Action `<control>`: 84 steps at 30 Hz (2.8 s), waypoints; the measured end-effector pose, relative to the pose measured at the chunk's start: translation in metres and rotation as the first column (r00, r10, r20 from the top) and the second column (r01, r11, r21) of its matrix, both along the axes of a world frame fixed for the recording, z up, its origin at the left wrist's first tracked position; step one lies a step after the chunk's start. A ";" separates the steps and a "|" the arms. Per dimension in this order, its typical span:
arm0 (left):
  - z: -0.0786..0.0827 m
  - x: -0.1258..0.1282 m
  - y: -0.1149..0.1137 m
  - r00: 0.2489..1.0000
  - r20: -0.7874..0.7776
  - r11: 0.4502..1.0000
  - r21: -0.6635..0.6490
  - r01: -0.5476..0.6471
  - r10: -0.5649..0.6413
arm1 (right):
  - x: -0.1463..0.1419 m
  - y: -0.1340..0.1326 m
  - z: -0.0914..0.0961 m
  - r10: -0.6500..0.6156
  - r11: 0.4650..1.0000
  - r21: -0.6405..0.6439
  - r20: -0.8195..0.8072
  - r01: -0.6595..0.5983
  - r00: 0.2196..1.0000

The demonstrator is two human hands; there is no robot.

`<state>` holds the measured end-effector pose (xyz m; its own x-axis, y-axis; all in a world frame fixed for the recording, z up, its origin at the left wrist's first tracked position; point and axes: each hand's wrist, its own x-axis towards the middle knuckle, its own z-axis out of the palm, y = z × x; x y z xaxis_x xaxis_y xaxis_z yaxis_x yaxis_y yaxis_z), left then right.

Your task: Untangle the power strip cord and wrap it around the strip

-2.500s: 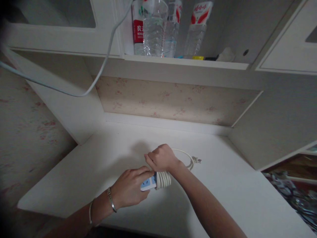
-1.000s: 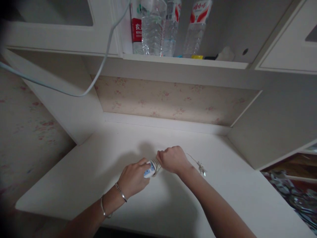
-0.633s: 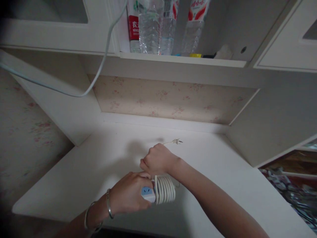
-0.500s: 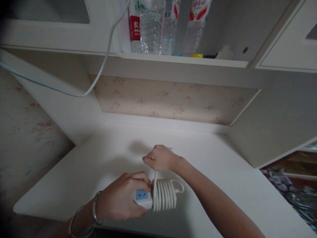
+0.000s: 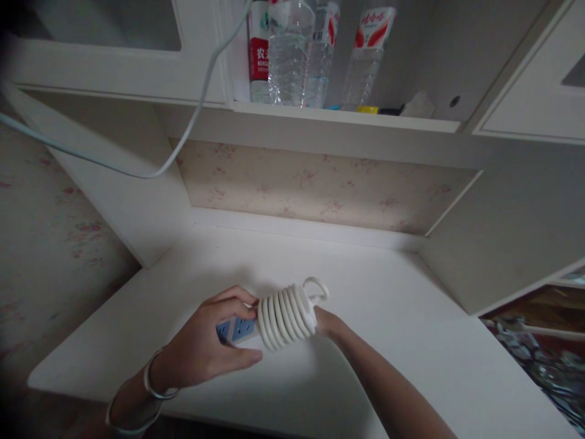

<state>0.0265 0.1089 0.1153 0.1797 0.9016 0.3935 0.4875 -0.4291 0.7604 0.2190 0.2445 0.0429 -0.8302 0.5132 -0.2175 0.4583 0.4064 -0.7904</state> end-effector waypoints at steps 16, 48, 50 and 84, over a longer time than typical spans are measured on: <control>-0.069 -0.001 0.038 0.820 -0.445 0.923 0.041 -0.383 0.360 | 0.024 -0.067 0.039 0.040 0.984 -0.175 -0.028 -0.044 0.999; -0.070 0.061 -0.014 0.898 -0.426 0.991 -0.118 0.061 -0.106 | 0.023 0.005 -0.008 -0.220 0.922 -0.242 0.318 0.303 0.922; -0.074 0.061 -0.012 0.925 -0.374 0.993 -0.109 0.034 -0.072 | 0.026 0.004 -0.015 -0.217 0.848 -0.410 0.310 0.336 0.926; -0.103 0.077 0.019 0.935 0.283 0.968 -0.193 -0.164 0.215 | -0.013 -0.080 -0.081 -0.972 0.203 -0.956 -0.223 -0.211 0.079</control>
<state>0.1039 0.1282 0.0127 -0.1036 0.9635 0.2469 0.2861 -0.2088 0.9352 0.2058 0.1648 -0.0380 -0.3854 0.8840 -0.2645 -0.8197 -0.4596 -0.3418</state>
